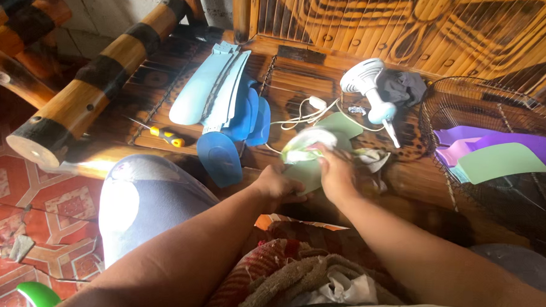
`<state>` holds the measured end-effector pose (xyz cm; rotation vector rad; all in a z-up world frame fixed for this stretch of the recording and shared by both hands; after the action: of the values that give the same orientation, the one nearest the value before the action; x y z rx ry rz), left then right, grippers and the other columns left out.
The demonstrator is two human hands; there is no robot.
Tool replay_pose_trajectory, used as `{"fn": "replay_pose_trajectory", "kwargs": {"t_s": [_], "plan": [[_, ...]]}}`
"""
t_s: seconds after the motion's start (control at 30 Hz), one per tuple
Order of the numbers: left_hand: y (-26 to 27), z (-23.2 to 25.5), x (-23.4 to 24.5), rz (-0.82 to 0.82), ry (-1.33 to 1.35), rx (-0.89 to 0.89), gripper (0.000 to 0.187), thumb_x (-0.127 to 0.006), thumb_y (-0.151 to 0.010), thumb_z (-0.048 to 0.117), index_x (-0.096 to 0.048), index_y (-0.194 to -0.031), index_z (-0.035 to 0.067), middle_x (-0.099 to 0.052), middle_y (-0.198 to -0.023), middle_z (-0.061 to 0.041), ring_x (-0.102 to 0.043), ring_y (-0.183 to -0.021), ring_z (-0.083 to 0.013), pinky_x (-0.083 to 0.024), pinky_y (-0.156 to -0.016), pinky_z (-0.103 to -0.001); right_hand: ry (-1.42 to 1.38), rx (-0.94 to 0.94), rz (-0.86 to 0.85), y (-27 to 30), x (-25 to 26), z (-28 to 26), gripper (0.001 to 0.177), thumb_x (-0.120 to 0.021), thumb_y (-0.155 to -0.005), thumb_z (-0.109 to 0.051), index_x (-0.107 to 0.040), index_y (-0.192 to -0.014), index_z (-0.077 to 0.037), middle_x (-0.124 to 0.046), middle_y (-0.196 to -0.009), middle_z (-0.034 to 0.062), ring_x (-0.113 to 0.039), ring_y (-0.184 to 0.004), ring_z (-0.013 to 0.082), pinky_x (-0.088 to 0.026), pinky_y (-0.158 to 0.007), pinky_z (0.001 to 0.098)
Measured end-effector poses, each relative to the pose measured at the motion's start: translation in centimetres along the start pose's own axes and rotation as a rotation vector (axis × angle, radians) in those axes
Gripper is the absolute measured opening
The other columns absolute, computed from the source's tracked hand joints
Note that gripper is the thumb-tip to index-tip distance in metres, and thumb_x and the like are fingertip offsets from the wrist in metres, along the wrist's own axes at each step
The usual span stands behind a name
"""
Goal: The person wipes several plastic fan blade guards with a cloth. They handle pink, purple, and green guards one at a time, wiping each surface and placing them aside on a bamboo bench.
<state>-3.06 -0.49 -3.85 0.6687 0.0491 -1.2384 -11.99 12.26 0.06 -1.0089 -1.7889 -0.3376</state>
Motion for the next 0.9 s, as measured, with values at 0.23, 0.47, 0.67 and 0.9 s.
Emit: {"fn": "replay_pose_trajectory", "kwargs": {"t_s": [0.23, 0.47, 0.67, 0.9], "plan": [[-0.9, -0.4, 0.2, -0.016, -0.006, -0.023, 0.045, -0.067, -0.079, -0.017, -0.062, -0.123, -0.007, -0.069, -0.108, -0.020, -0.074, -0.090, -0.0293, -0.068, -0.074, -0.038, -0.111, 0.151, -0.100, 3.6, -1.6, -0.5, 0.054, -0.054, -0.098, -0.005, -0.061, -0.143, -0.035, -0.055, -0.144, 0.0195, -0.059, -0.127, 0.0365, -0.046, -0.108, 0.0450], [0.1, 0.1, -0.1, -0.007, -0.023, 0.023, 0.048, -0.060, -0.078, -0.016, -0.062, -0.124, -0.001, -0.071, -0.108, -0.017, -0.075, -0.087, -0.0291, -0.068, -0.073, -0.036, 0.295, -0.192, -0.298, -1.5, -0.1, 4.4, 0.050, -0.048, -0.104, -0.026, -0.046, -0.153, -0.036, -0.043, -0.158, 0.0132, -0.055, -0.135, 0.0350, -0.043, -0.114, 0.0434], [0.6, 0.5, -0.1, -0.028, -0.022, 0.045, 0.048, -0.058, -0.082, -0.014, -0.059, -0.128, -0.001, -0.071, -0.107, -0.018, -0.075, -0.086, -0.0310, -0.067, -0.072, -0.034, 0.401, -0.169, -0.072, -6.3, -2.1, 8.0, 0.054, -0.049, -0.105, -0.036, -0.034, -0.152, -0.016, -0.037, -0.158, 0.0161, -0.028, -0.146, 0.0469, -0.027, -0.114, 0.0602], [-0.8, -0.1, 0.3, -0.012, -0.017, 0.030, 0.044, -0.060, -0.081, -0.016, -0.059, -0.124, -0.006, -0.070, -0.108, -0.021, -0.075, -0.086, -0.0335, -0.067, -0.070, -0.038, 0.144, 0.286, 0.161, 2.2, -3.2, 4.4, 0.063, -0.052, -0.090, 0.006, -0.066, -0.144, -0.023, -0.060, -0.136, 0.0262, -0.055, -0.127, 0.0420, -0.045, -0.107, 0.0503]]}}
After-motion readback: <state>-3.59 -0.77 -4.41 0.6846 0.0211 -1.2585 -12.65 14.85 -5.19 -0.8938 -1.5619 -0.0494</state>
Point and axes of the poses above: each hand's wrist, its own y-axis away from the middle knuckle, its own x-axis out of the back of the hand, z = x × y, the point moved 2 cm from there along -y, towards the middle knuckle
